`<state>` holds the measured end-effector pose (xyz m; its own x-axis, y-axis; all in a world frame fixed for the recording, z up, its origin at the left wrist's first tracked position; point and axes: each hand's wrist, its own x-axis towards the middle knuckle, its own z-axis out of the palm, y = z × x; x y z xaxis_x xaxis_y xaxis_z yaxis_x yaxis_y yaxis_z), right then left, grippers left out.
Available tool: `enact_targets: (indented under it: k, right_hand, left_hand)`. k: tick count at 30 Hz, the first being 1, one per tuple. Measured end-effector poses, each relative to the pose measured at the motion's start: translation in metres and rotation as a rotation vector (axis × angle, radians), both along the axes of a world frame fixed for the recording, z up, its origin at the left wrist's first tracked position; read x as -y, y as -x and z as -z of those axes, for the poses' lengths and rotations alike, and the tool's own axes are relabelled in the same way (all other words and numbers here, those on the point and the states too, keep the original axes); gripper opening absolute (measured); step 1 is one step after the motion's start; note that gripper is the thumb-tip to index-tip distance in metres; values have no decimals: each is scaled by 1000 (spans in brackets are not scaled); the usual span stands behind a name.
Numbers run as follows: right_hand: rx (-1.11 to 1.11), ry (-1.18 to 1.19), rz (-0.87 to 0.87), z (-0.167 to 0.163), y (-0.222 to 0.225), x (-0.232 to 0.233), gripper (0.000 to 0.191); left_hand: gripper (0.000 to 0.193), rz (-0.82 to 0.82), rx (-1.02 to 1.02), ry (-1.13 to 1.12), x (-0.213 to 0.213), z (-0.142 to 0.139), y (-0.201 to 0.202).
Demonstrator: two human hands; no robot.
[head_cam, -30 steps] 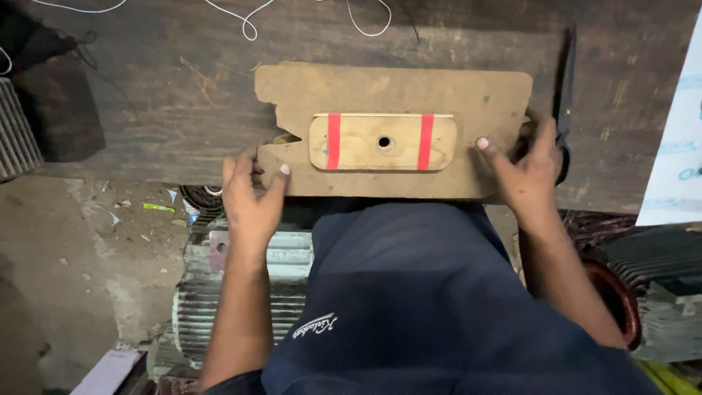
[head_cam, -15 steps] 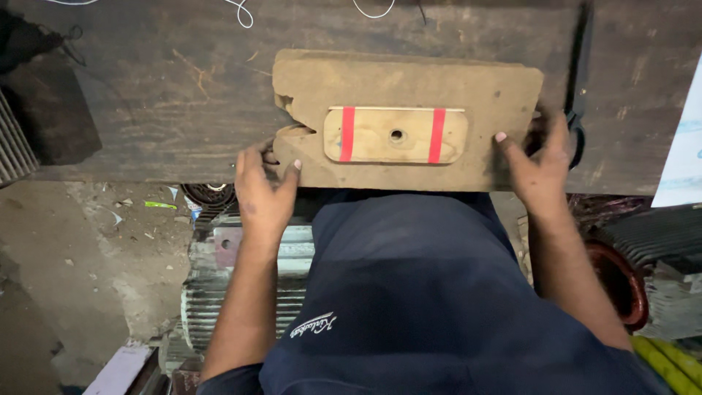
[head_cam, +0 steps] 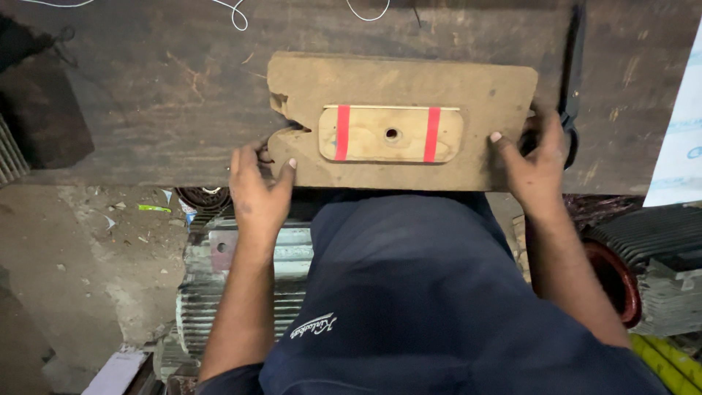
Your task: The person ties a bundle of enameled copper wire coils together on a wooden winding form using white cord, pulling the cord tight and knotting it around the coil. They then lift the wooden form off the finished coil, stack the forms, and hang the tied coil on a rack with other completed coils.
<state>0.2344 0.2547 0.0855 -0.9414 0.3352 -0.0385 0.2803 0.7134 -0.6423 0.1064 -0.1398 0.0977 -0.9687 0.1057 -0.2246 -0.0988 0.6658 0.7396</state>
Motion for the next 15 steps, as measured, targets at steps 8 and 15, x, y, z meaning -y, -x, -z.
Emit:
enact_targets:
  k: [8,15]
  right_hand:
    - [63,114,83,0,2,5,65]
    - [93,150,130,0,5,5,68]
  left_hand:
    - [42,-11,12,1,2,2,1]
    - [43,-26,16,-41,2,3,0]
